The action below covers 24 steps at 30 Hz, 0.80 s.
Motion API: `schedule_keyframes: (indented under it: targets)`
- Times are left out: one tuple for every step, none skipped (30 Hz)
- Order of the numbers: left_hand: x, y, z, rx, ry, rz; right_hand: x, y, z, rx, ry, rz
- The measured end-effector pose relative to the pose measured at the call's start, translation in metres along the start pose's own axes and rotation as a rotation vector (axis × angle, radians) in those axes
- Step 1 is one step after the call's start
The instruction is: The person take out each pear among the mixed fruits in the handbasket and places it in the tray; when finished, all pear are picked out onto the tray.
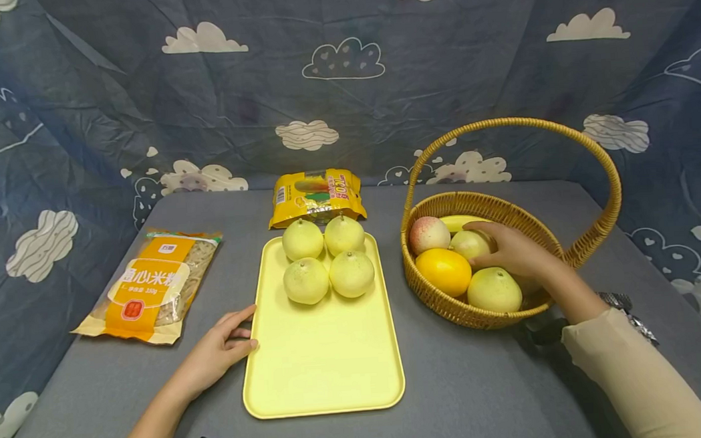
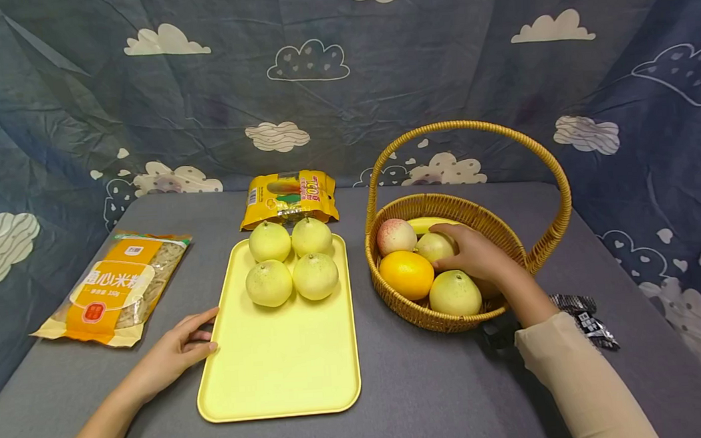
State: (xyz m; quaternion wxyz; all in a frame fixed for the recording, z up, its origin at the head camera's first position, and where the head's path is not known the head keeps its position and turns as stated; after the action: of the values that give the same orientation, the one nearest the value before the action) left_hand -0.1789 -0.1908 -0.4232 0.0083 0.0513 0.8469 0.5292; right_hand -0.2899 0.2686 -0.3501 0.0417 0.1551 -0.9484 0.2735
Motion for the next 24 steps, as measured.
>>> schedule_keyframes:
  targets:
    - [0.000,0.000,0.000,-0.001,0.001,-0.002,0.000,0.000,0.000,-0.004,0.010,-0.004]
    - [0.000,0.000,0.000,-0.001,0.002,-0.003,0.001,0.001,0.000,-0.006,0.022,-0.006]
    - [0.000,0.000,0.000,0.000,0.003,-0.006,0.001,0.002,0.000,-0.003,0.036,-0.007]
    - [0.000,0.000,0.000,0.003,0.002,0.000,0.001,0.002,-0.001,0.001,0.051,-0.005]
    - [0.000,0.000,0.000,0.002,0.003,-0.002,0.000,0.003,-0.002,0.008,0.068,-0.001]
    - [0.000,0.000,0.000,0.002,0.005,-0.003,0.000,0.004,-0.003,0.019,0.087,0.008]
    - [0.000,0.001,0.000,0.002,0.007,-0.002,0.000,0.005,-0.004,0.030,0.107,0.016]
    - [0.000,0.001,0.000,0.002,0.007,-0.003,0.000,0.005,-0.006,0.046,0.127,0.028]
    - [0.000,0.001,-0.001,0.001,0.007,-0.004,-0.001,0.006,-0.007,0.059,0.143,0.040]
    - [0.000,0.001,0.000,0.001,0.005,-0.004,-0.002,0.006,-0.009,0.072,0.161,0.053]
    - [0.000,0.001,0.000,-0.003,0.007,-0.011,-0.003,0.006,-0.011,0.089,0.179,0.066]
    - [0.000,0.001,0.000,-0.004,0.006,-0.012,-0.004,0.005,-0.014,0.106,0.197,0.078]
    - [0.000,0.001,0.000,-0.005,0.006,-0.013,-0.005,0.004,-0.016,0.122,0.213,0.085]
    - [0.000,0.001,0.000,-0.004,0.005,-0.009,-0.006,0.002,-0.019,0.139,0.233,0.090]
    - [0.000,0.001,0.000,-0.005,0.006,-0.010,-0.007,0.000,-0.022,0.146,0.249,0.091]
    - [0.000,0.001,0.000,-0.006,0.005,-0.005,-0.008,-0.003,-0.024,0.162,0.264,0.094]
    - [0.000,0.001,0.000,-0.007,0.004,0.000,-0.010,-0.006,-0.027,0.180,0.279,0.095]
    - [0.000,0.001,0.000,-0.008,0.006,0.002,-0.011,-0.010,-0.030,0.198,0.293,0.091]
    - [0.000,0.001,0.000,-0.009,0.007,0.003,-0.013,-0.015,-0.032,0.214,0.304,0.087]
    - [0.000,0.001,0.000,-0.009,0.006,0.004,-0.014,-0.019,-0.034,0.231,0.315,0.081]
    - [0.000,0.001,0.000,-0.012,0.007,0.002,-0.016,-0.025,-0.036,0.247,0.325,0.072]
    - [0.000,0.001,0.000,-0.012,0.005,0.004,-0.018,-0.031,-0.038,0.274,0.336,0.061]
    - [0.000,0.000,0.000,-0.012,0.005,0.001,-0.020,-0.038,-0.039,0.299,0.345,0.046]
    - [0.000,0.000,0.000,-0.013,0.006,-0.002,-0.021,-0.045,-0.039,0.327,0.355,0.024]
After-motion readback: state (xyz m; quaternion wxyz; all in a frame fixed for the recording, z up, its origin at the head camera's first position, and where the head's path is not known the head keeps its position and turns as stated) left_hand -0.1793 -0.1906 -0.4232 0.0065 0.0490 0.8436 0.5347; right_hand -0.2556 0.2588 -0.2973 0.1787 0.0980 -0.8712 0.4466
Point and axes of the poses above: each hand's wrist, its own x-axis towards the middle knuckle, its own z-axis out of the palm, y = z × x, the point moved 6 cm from there along x, towards the middle knuckle, and after that the axes turned 13 degrees about y, right-handed, at the moved point
